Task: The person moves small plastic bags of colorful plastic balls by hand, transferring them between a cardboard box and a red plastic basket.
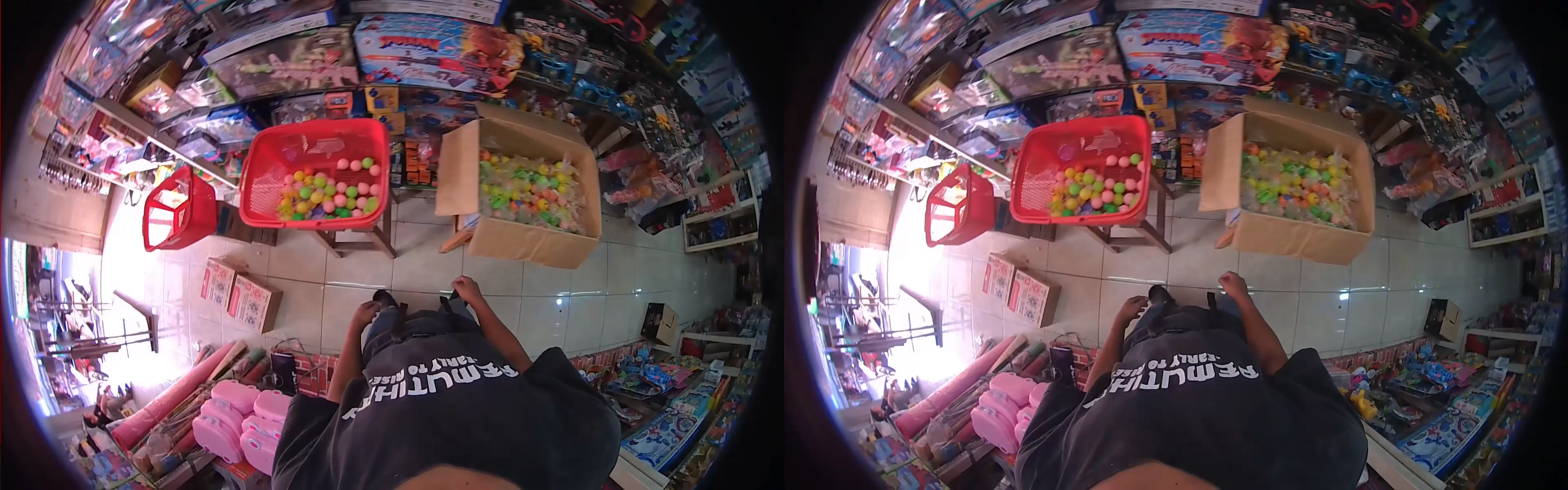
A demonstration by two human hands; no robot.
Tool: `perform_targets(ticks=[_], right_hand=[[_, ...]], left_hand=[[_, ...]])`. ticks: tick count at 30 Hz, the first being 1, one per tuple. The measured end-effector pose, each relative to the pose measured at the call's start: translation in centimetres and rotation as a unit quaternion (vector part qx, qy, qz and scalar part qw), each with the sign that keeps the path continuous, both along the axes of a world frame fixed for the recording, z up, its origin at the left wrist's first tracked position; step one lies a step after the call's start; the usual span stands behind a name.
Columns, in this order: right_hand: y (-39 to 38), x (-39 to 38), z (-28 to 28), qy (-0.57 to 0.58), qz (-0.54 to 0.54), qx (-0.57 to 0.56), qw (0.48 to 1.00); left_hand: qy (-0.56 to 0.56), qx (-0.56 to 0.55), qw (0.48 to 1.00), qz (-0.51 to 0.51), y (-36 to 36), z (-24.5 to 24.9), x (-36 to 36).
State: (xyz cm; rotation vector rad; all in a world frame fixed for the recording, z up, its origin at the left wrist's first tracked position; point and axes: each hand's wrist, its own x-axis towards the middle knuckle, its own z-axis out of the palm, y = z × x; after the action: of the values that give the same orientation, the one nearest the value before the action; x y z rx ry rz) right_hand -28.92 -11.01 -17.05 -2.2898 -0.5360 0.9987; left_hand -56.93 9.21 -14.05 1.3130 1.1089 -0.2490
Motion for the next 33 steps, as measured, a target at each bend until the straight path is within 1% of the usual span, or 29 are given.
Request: perform_targets(ticks=[2,3,4,5,6,7,8,10,11,12,14,15,16,17,18,19,20,21,22,23,24,25,26,27,28,29,30,32,33], right_hand=[[3.2,-1.2,0.8,0.013,0.033,0.024,0.999],[4.8,-1.8,1.1,0.013,0.041,0.024,0.999],[6.3,-2.5,1.3,0.039,0.052,0.036,0.997],[7.8,-3.2,1.6,0.065,0.063,0.048,0.995],[9.2,-3.9,2.1,0.068,0.072,0.047,0.994],[10.6,-4.4,3.0,0.077,0.112,0.049,0.990],[11.9,-4.9,3.8,0.086,0.150,0.051,0.984],[14.3,-6.0,5.8,0.105,0.182,0.071,0.975],[15.4,-6.5,6.9,0.122,0.206,0.092,0.967],[16.7,-7.0,8.2,0.124,0.211,0.089,0.965],[18.9,-7.7,11.3,0.189,0.259,0.149,0.936],[20.0,-8.0,13.1,0.191,0.263,0.144,0.935],[21.1,-8.4,15.3,0.197,0.265,0.171,0.928],[22.1,-8.7,17.3,0.202,0.266,0.198,0.922],[23.1,-8.7,19.0,0.204,0.268,0.195,0.921],[24.2,-8.8,20.6,0.194,0.264,0.232,0.916],[25.2,-8.9,22.4,0.185,0.260,0.270,0.909],[26.3,-9.0,24.5,0.192,0.235,0.296,0.906],[27.4,-8.9,25.2,0.196,0.236,0.295,0.905],[28.6,-8.8,25.6,0.187,0.205,0.332,0.901],[29.9,-8.6,26.2,0.178,0.172,0.368,0.896],[31.4,-8.5,27.5,0.177,0.157,0.378,0.895],[33.0,-8.0,27.1,0.180,0.155,0.378,0.895],[34.4,-7.6,26.2,0.127,0.198,0.349,0.907],[35.5,-7.1,25.3,0.072,0.242,0.320,0.913],[36.8,-6.7,23.4,0.040,0.271,0.338,0.900],[38.1,-6.5,22.4,0.043,0.269,0.339,0.900],[40.2,-6.1,20.5,0.006,0.345,0.262,0.901],[41.1,-6.2,18.9,-0.049,0.345,0.276,0.896]], left_hand=[[0.015,-0.013,0.999,0.025,1.7,0.7,-1.3],[0.022,-0.022,1.000,0.003,2.6,1.1,-2.2],[0.029,-0.031,0.999,-0.019,3.4,1.4,-3.0],[0.030,-0.031,0.999,-0.010,4.0,1.7,-3.7],[-0.007,-0.009,1.000,0.012,4.4,2.3,-4.1],[-0.044,0.014,0.998,0.033,4.9,2.9,-4.5],[-0.042,0.015,0.998,0.041,5.5,3.5,-4.8],[-0.096,0.052,0.991,0.080,6.4,4.8,-5.2],[-0.146,0.095,0.976,0.133,6.5,5.6,-5.2],[-0.144,0.094,0.975,0.139,7.0,6.5,-5.2],[-0.222,0.138,0.948,0.183,8.2,8.3,-4.9],[-0.226,0.156,0.940,0.205,8.8,10.1,-4.5],[-0.223,0.153,0.940,0.210,9.6,11.5,-4.2],[-0.250,0.180,0.925,0.221,10.6,12.8,-3.9],[-0.277,0.207,0.909,0.232,11.6,14.1,-3.5],[-0.275,0.206,0.909,0.236,12.7,15.4,-3.1],[-0.282,0.228,0.903,0.229,13.8,16.7,-2.8],[-0.288,0.249,0.898,0.222,14.9,18.1,-2.4],[-0.293,0.271,0.892,0.214,16.1,19.3,-2.1],[-0.292,0.308,0.879,0.218,17.2,20.4,-1.6],[-0.288,0.309,0.880,0.218,18.5,21.1,-1.3],[-0.278,0.361,0.866,0.206,19.8,21.7,-0.8],[-0.268,0.412,0.849,0.193,21.2,22.3,-0.3],[-0.242,0.431,0.850,0.180,22.4,23.2,0.4],[-0.241,0.430,0.851,0.180,23.5,23.8,1.0],[-0.244,0.428,0.858,0.146,25.0,24.4,1.8],[-0.243,0.423,0.866,0.109,26.3,24.7,2.3],[-0.234,0.402,0.881,0.091,28.6,23.5,3.4],[-0.216,0.408,0.886,0.048,29.8,22.6,3.9]])
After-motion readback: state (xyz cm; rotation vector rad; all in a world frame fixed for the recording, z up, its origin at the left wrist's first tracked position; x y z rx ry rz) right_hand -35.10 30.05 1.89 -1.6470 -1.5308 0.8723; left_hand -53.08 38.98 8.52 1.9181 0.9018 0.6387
